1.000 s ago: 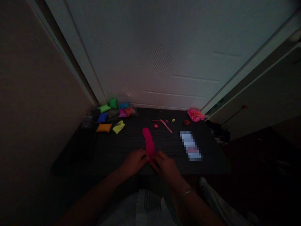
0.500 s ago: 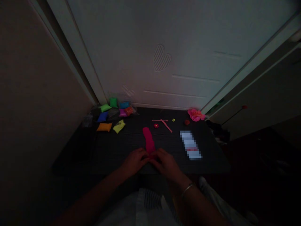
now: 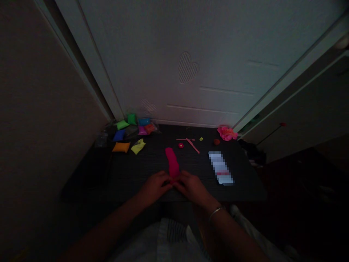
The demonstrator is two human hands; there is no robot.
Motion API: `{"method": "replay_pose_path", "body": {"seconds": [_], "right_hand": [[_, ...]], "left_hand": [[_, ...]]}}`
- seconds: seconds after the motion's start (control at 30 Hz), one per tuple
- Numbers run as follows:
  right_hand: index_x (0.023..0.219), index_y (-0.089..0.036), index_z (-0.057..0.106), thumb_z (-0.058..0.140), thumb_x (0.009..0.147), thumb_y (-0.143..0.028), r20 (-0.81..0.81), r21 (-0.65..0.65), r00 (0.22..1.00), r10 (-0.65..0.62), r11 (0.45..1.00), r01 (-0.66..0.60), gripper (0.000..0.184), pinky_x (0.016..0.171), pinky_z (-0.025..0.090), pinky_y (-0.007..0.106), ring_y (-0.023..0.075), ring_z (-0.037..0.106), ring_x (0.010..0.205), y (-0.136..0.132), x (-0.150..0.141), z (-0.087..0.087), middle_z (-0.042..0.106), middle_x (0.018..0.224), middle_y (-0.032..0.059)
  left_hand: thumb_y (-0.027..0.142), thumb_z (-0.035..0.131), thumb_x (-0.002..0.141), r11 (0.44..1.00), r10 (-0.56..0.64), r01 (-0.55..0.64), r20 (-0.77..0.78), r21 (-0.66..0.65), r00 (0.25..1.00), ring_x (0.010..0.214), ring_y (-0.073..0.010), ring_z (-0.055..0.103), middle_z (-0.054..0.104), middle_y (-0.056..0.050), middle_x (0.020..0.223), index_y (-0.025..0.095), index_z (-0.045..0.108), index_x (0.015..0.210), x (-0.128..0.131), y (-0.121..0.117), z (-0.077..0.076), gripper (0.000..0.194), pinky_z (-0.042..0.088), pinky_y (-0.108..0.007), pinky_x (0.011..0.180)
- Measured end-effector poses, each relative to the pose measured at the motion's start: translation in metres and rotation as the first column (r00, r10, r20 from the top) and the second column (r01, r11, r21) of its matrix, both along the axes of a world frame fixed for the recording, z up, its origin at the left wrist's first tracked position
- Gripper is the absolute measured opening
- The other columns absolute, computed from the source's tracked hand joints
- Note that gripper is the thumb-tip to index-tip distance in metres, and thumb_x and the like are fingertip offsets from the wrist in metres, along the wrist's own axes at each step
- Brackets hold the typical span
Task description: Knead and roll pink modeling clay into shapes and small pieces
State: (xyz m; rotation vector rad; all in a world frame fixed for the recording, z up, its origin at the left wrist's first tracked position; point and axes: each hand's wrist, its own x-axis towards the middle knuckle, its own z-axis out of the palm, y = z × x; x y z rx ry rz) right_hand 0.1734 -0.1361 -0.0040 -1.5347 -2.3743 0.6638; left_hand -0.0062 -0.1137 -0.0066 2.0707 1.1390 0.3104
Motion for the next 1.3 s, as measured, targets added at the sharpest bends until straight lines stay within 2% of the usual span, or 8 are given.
{"method": "replay_pose_path", "body": {"seconds": [0.2,0.33,0.47,0.57,0.73,0.9,1.03,1.3], "right_hand": [[0.091,-0.021,0.061,0.043,0.088,-0.031,-0.123,-0.039,0.992,0.013,0.999,-0.018,0.021,0.069,0.042,0.022,0.0118,0.056,0.078,0.002,0.003,0.003,0.058,0.086,0.0019],[0.102,-0.022,0.055,0.049,0.084,-0.032,-0.033,0.034,0.999,-0.024,0.999,0.025,0.022,0.066,0.043,0.023,0.0131,0.056,0.079,-0.006,0.002,0.001,0.056,0.094,0.0034],[0.096,-0.021,0.057,0.043,0.087,-0.032,0.121,0.109,0.993,-0.017,0.994,0.004,0.02,0.062,0.044,0.023,0.0137,0.057,0.077,-0.009,0.0,-0.002,0.056,0.095,0.0051],[0.095,-0.02,0.058,0.041,0.088,-0.033,0.131,0.133,0.991,-0.024,0.991,0.006,0.022,0.061,0.043,0.022,0.0128,0.057,0.075,-0.006,0.0,-0.006,0.057,0.092,0.0048],[0.089,-0.019,0.059,0.045,0.086,-0.034,0.032,0.108,0.999,-0.022,0.994,0.019,0.021,0.063,0.043,0.021,0.0112,0.056,0.073,-0.001,0.002,-0.01,0.057,0.086,0.0029],[0.09,-0.019,0.06,0.046,0.086,-0.031,-0.065,0.057,0.998,-0.02,0.998,0.024,0.019,0.065,0.043,0.021,0.011,0.056,0.073,0.001,0.004,-0.006,0.056,0.085,0.0025],[0.103,-0.021,0.054,0.05,0.083,-0.029,-0.043,0.071,0.999,0.003,0.997,0.0,0.022,0.068,0.045,0.023,0.0128,0.056,0.079,-0.001,0.005,-0.003,0.055,0.095,0.0035],[0.096,-0.019,0.056,0.045,0.086,-0.03,0.098,0.093,0.995,0.007,0.996,-0.016,0.019,0.063,0.044,0.021,0.0114,0.057,0.073,0.001,0.003,-0.003,0.055,0.093,0.0042]], "left_hand": [[0.032,0.042,0.085,0.995,0.013,0.0,-0.124,0.104,0.992,0.085,-0.0138,0.056,0.057,-0.002,0.093,0.022,0.061,0.094,0.003,-0.004,-0.003,0.024,0.043,-0.024,0.074],[0.035,0.045,0.083,1.0,-0.011,0.012,-0.067,0.025,0.998,0.082,-0.0146,0.057,0.059,-0.002,0.086,0.021,0.064,0.085,0.005,0.008,0.002,0.024,0.042,-0.025,0.071],[0.033,0.051,0.077,0.996,-0.013,0.008,-0.059,-0.094,0.998,0.076,-0.0157,0.058,0.062,-0.001,0.079,0.018,0.064,0.076,0.007,0.019,0.009,0.02,0.041,-0.024,0.065],[0.033,0.051,0.076,0.992,0.017,-0.023,-0.045,-0.127,0.999,0.074,-0.0158,0.058,0.063,-0.001,0.078,0.017,0.063,0.076,0.007,0.02,0.011,0.019,0.041,-0.025,0.064],[0.03,0.052,0.078,1.0,-0.002,0.002,-0.043,0.011,0.999,0.082,-0.0147,0.057,0.061,-0.001,0.089,0.02,0.061,0.089,0.002,0.008,0.003,0.017,0.042,-0.025,0.072],[0.033,0.041,0.085,0.984,-0.029,0.058,-0.17,0.169,0.985,0.088,-0.0146,0.056,0.057,-0.002,0.1,0.024,0.058,0.101,0.001,0.001,-0.006,0.024,0.044,-0.025,0.072],[0.035,0.039,0.086,0.983,-0.04,0.067,-0.159,0.173,0.986,0.086,-0.014,0.056,0.057,-0.001,0.096,0.024,0.059,0.099,0.003,0.006,-0.003,0.027,0.043,-0.024,0.071],[0.035,0.046,0.083,0.995,-0.04,0.047,-0.084,0.084,0.996,0.082,-0.0139,0.056,0.059,-0.001,0.088,0.021,0.061,0.091,0.003,0.014,0.003,0.022,0.042,-0.025,0.072]]}}
